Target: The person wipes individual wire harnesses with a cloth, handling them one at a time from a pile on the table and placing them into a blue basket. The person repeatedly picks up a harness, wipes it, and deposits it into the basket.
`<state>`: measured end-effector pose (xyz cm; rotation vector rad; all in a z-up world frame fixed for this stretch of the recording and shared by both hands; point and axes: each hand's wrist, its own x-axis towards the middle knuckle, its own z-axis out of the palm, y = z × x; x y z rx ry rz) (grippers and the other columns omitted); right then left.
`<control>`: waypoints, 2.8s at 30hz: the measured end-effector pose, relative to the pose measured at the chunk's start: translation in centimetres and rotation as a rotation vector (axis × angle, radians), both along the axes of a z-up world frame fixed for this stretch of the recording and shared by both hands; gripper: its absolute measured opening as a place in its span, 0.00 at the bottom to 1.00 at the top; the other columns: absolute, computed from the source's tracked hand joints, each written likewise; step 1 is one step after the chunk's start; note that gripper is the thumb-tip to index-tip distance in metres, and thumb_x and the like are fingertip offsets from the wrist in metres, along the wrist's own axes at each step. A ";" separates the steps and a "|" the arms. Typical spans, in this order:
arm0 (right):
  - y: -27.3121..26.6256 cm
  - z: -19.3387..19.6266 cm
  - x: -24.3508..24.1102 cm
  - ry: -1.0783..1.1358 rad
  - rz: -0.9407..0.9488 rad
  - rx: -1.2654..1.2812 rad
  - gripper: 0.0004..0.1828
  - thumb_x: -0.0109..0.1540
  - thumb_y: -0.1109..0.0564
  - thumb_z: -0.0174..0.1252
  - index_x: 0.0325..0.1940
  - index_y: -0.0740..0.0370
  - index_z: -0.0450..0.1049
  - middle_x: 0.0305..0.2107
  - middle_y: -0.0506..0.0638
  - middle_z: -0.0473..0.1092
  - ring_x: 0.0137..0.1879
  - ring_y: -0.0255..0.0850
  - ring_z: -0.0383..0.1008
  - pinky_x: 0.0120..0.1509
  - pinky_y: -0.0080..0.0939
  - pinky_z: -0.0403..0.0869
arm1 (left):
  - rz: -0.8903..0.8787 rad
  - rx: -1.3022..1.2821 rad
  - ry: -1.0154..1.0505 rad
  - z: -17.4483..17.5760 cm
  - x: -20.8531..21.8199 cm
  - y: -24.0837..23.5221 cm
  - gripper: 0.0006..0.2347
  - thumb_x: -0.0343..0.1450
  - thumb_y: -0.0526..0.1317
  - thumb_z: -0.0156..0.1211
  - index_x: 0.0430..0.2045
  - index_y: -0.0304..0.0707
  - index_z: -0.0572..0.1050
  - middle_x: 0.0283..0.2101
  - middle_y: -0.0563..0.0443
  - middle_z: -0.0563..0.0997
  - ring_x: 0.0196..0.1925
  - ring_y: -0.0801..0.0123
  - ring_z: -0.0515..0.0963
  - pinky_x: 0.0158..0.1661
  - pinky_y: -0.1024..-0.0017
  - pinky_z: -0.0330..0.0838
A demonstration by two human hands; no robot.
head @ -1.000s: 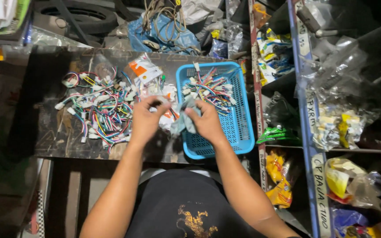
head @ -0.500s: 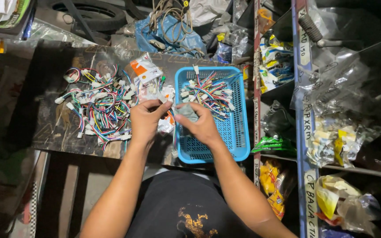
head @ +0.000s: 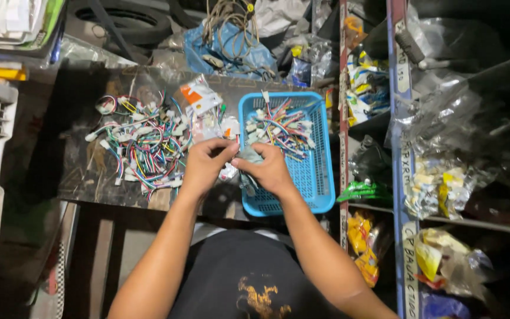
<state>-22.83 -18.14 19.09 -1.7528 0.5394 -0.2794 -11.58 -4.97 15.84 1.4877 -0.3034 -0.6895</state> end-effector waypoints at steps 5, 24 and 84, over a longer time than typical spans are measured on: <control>-0.1 1.0 0.1 0.024 -0.016 -0.004 0.16 0.52 0.48 0.75 0.21 0.54 0.74 0.13 0.41 0.66 0.24 0.31 0.61 0.30 0.32 0.61 | -0.054 -0.031 -0.075 -1.4 0.8 -0.2 0.08 0.69 0.39 0.70 0.34 0.33 0.83 0.25 0.48 0.81 0.28 0.73 0.78 0.29 0.78 0.74; 2.6 -6.7 -1.6 0.013 -0.088 0.395 0.10 0.56 0.52 0.73 0.32 0.58 0.80 0.18 0.44 0.74 0.24 0.28 0.70 0.30 0.27 0.68 | 0.030 -0.085 0.017 -4.5 -2.7 4.6 0.06 0.76 0.34 0.56 0.40 0.27 0.75 0.27 0.46 0.79 0.28 0.70 0.80 0.34 0.74 0.79; 5.8 -6.6 1.7 -0.195 -0.068 0.519 0.11 0.66 0.54 0.60 0.42 0.64 0.79 0.25 0.48 0.78 0.29 0.28 0.75 0.34 0.28 0.75 | 0.293 -0.139 0.094 -3.3 -1.5 7.1 0.11 0.75 0.43 0.61 0.26 0.34 0.76 0.19 0.39 0.80 0.08 0.71 0.72 0.09 0.80 0.68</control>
